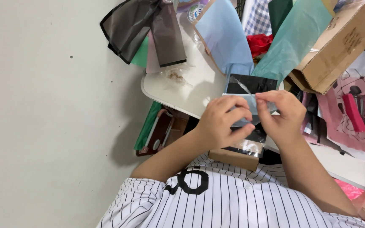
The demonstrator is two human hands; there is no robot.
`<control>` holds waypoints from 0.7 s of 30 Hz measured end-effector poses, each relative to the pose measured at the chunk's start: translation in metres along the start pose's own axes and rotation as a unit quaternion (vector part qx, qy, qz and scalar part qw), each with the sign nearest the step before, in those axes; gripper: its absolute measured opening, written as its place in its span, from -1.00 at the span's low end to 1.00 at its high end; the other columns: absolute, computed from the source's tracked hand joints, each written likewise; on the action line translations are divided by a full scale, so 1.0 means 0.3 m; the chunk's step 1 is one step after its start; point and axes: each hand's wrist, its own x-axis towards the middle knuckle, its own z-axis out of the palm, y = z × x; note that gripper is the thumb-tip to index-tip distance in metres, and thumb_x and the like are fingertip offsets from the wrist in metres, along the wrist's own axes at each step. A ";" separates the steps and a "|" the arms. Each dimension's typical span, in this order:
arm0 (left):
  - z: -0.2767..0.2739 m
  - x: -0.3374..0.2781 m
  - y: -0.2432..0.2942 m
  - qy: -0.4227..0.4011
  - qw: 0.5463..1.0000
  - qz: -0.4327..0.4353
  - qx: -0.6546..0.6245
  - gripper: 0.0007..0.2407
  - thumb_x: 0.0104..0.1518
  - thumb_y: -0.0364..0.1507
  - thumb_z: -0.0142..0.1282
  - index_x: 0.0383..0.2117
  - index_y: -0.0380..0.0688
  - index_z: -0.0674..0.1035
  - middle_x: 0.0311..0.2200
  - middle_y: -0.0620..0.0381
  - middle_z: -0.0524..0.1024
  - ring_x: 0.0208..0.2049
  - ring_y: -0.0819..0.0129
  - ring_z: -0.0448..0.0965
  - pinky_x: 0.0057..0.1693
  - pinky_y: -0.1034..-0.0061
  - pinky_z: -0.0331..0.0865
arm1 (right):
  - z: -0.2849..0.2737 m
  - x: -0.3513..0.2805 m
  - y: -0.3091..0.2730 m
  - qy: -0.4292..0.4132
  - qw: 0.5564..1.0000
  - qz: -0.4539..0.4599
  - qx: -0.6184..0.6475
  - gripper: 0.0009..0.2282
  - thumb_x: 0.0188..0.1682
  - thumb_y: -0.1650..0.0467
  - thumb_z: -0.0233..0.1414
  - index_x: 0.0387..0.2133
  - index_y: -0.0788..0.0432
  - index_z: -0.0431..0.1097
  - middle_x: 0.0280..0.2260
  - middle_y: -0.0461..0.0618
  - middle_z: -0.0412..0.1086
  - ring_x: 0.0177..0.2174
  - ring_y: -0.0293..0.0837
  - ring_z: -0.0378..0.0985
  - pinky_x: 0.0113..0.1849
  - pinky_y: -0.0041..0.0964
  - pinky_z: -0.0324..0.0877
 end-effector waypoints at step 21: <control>0.093 -0.056 -0.022 -0.215 0.901 -0.088 0.366 -0.38 0.10 0.11 0.04 0.28 0.16 0.40 0.41 0.28 0.16 0.24 0.25 0.31 0.03 0.05 0.38 | -0.004 0.099 0.010 0.144 0.867 0.409 0.246 -0.89 0.13 0.56 0.07 -0.22 0.14 0.53 -0.44 -0.12 0.45 -0.34 -0.22 0.67 -0.25 -0.56 0.47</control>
